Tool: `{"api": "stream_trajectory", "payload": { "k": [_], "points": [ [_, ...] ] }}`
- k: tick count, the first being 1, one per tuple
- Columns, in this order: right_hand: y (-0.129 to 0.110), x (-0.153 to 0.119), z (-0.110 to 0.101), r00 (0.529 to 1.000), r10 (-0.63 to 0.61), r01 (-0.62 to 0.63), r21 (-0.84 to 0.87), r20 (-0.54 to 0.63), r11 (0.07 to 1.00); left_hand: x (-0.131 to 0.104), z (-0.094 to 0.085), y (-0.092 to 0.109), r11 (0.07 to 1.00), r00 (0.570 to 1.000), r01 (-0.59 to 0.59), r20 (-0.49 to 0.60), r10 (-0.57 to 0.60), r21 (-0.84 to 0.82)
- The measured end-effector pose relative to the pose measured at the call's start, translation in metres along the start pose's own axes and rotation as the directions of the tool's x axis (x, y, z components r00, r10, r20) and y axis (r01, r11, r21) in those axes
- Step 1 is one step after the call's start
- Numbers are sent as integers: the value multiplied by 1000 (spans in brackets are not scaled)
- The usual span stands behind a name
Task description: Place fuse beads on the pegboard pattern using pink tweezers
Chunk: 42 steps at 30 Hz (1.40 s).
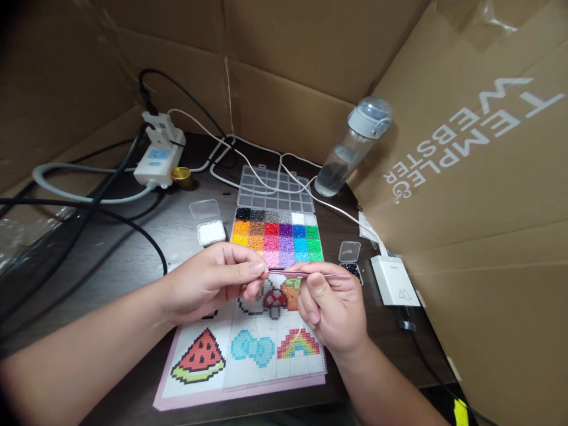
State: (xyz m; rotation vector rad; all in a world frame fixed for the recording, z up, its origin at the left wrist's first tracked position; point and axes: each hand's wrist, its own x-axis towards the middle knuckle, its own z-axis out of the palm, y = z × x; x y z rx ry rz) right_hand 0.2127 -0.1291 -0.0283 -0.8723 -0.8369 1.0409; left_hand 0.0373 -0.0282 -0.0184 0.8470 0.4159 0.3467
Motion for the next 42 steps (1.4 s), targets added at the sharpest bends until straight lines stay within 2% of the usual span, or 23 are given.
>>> {"api": "stream_trajectory", "payload": {
  "k": [21,29,35,38,42],
  "points": [
    [-1,1,2,998,23,-25,-30,-52,999,-1,1,1,999,1000,17,-4,-17,32],
    [0,-1,-1,1000,6,-6,-9,5,1000,-1,2,1,1000,1000,22,10,-22,13],
    [0,-1,-1,1000,2,-3,-44,-13,999,-1,1,1,999,999,35,4,-35,32],
    [-3,-4,-4,999,5,-9,-76,-52,997,0,0,1,998,999,4,-37,-1,70],
    [-8,-19,-18,994,-44,22,-207,-102,978,3,2,4,976,974,-95,-185,132,196]
  ]
}}
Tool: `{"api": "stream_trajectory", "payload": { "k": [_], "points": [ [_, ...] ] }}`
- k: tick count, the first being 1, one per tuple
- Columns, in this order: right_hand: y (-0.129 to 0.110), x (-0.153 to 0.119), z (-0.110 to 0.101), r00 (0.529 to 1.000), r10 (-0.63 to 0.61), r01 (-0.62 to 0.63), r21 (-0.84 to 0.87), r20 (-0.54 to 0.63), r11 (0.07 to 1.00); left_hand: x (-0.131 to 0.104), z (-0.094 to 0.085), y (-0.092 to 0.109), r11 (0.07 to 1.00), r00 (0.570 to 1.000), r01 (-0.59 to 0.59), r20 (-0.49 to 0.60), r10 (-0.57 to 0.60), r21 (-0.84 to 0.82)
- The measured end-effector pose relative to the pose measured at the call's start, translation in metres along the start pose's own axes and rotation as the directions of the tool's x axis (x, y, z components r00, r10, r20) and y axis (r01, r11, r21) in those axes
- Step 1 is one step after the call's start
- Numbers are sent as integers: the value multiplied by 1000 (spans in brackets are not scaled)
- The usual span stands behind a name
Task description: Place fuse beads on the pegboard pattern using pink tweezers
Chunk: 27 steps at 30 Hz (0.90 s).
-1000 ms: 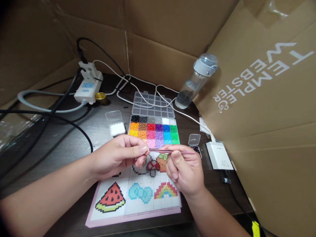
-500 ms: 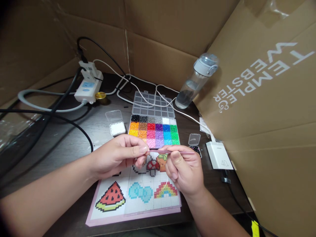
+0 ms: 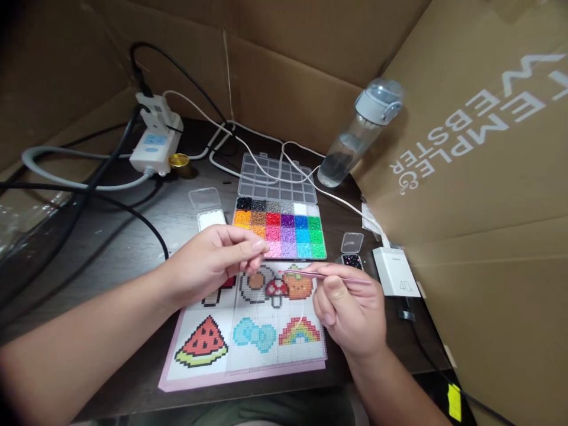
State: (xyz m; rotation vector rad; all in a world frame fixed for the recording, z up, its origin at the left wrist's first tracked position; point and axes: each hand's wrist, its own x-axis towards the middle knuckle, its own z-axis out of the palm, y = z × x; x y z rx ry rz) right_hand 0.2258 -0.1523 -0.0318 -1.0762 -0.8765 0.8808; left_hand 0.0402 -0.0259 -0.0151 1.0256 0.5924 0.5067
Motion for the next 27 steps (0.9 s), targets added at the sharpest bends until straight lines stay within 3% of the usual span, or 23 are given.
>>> {"api": "stream_trajectory", "payload": {
  "k": [4,8,15,18,22,27],
  "points": [
    [4,-20,-17,998,-56,47,-208,-39,977,3,1,3,992,967,-124,-222,124,11],
    [13,-32,-23,999,0,-16,-337,-50,941,5,-1,3,979,910,-197,-361,202,52],
    [21,-31,-22,999,27,-13,-377,32,926,1,0,8,883,821,-238,-402,406,405],
    [22,-31,-23,998,41,-23,-384,39,923,0,2,11,843,787,-239,-413,459,482],
    [21,-31,-22,998,52,-33,-384,41,923,-1,2,11,831,774,-240,-418,476,502],
    [19,-30,-20,997,64,-44,-406,38,913,0,2,9,837,789,-236,-405,462,494]
  ]
}}
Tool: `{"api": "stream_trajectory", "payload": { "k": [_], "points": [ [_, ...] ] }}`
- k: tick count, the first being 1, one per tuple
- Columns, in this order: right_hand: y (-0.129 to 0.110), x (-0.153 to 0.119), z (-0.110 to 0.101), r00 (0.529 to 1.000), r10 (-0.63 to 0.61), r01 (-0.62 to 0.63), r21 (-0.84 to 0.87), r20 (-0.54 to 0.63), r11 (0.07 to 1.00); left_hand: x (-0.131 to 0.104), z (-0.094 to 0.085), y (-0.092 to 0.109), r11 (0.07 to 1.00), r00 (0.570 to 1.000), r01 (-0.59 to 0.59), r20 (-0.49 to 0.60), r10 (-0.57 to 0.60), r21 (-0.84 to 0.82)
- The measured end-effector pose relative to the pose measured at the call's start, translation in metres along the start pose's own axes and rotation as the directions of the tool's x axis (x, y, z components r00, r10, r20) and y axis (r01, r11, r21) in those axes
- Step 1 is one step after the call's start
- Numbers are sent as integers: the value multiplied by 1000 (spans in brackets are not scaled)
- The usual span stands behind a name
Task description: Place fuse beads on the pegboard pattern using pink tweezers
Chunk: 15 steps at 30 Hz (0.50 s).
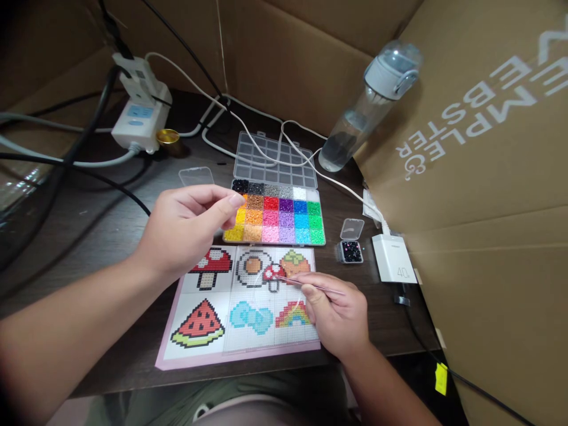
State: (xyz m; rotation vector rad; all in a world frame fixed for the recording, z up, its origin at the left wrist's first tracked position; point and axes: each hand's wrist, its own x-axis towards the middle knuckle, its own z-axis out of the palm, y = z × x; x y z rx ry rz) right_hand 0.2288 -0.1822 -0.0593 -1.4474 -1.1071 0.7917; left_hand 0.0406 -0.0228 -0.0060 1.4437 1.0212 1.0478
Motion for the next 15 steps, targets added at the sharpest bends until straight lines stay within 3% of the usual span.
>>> {"api": "stream_trajectory", "payload": {
  "k": [9,15],
  "points": [
    [3,0,-2,1000,8,-8,-19,12,1000,1,0,-1,1000,1000,20,22,-19,-14],
    [4,-1,-3,996,86,-80,149,-30,986,1,-1,-1,1000,1000,22,13,-21,-8]
  ]
}}
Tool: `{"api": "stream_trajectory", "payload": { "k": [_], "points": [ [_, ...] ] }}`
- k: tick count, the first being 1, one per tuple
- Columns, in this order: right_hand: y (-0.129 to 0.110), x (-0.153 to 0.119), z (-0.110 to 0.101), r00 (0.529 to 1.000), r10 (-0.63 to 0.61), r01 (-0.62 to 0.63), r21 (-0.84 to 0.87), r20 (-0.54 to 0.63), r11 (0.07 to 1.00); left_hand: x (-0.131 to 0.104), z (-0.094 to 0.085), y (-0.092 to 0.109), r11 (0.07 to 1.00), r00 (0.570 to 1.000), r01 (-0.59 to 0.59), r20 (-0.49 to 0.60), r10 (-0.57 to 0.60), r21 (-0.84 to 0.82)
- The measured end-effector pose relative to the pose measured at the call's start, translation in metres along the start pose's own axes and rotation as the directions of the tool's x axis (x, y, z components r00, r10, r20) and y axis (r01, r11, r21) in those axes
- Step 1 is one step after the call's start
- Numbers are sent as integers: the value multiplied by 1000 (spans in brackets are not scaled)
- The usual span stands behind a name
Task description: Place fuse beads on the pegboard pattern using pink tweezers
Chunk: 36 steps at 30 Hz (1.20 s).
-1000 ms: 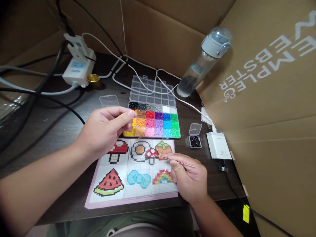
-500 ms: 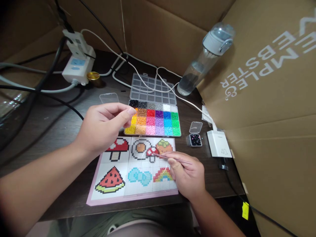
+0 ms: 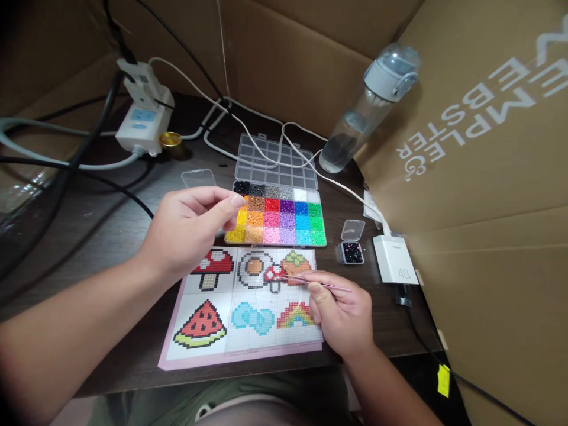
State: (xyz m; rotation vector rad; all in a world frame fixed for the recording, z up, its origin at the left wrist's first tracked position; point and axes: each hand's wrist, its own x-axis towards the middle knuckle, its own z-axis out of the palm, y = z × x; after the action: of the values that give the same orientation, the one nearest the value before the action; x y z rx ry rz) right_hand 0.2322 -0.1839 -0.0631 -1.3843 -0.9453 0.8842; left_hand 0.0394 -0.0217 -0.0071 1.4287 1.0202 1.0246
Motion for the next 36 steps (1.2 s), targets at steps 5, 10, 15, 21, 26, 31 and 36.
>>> {"api": "stream_trajectory", "payload": {
  "k": [5,10,15,21,26,31,36],
  "points": [
    [-5,9,0,999,18,-12,166,-36,986,4,-6,1,995,995,-77,-63,80,58],
    [-25,28,-2,999,-26,39,309,-47,950,12,-18,0,938,952,-250,-114,283,240],
    [-50,57,-3,991,-132,127,311,-7,942,20,-29,-8,668,842,-495,118,526,556],
    [-58,93,19,989,-146,145,335,-24,931,20,-32,-16,525,833,-535,308,460,662],
    [-40,103,33,999,-45,46,366,-13,930,19,-29,-22,475,863,-503,389,321,722],
    [-30,103,37,999,12,3,345,-40,939,20,-27,-26,462,872,-490,413,263,740],
    [-19,104,40,998,-1,17,250,-62,968,22,-27,-29,454,871,-490,434,228,744]
  ]
}}
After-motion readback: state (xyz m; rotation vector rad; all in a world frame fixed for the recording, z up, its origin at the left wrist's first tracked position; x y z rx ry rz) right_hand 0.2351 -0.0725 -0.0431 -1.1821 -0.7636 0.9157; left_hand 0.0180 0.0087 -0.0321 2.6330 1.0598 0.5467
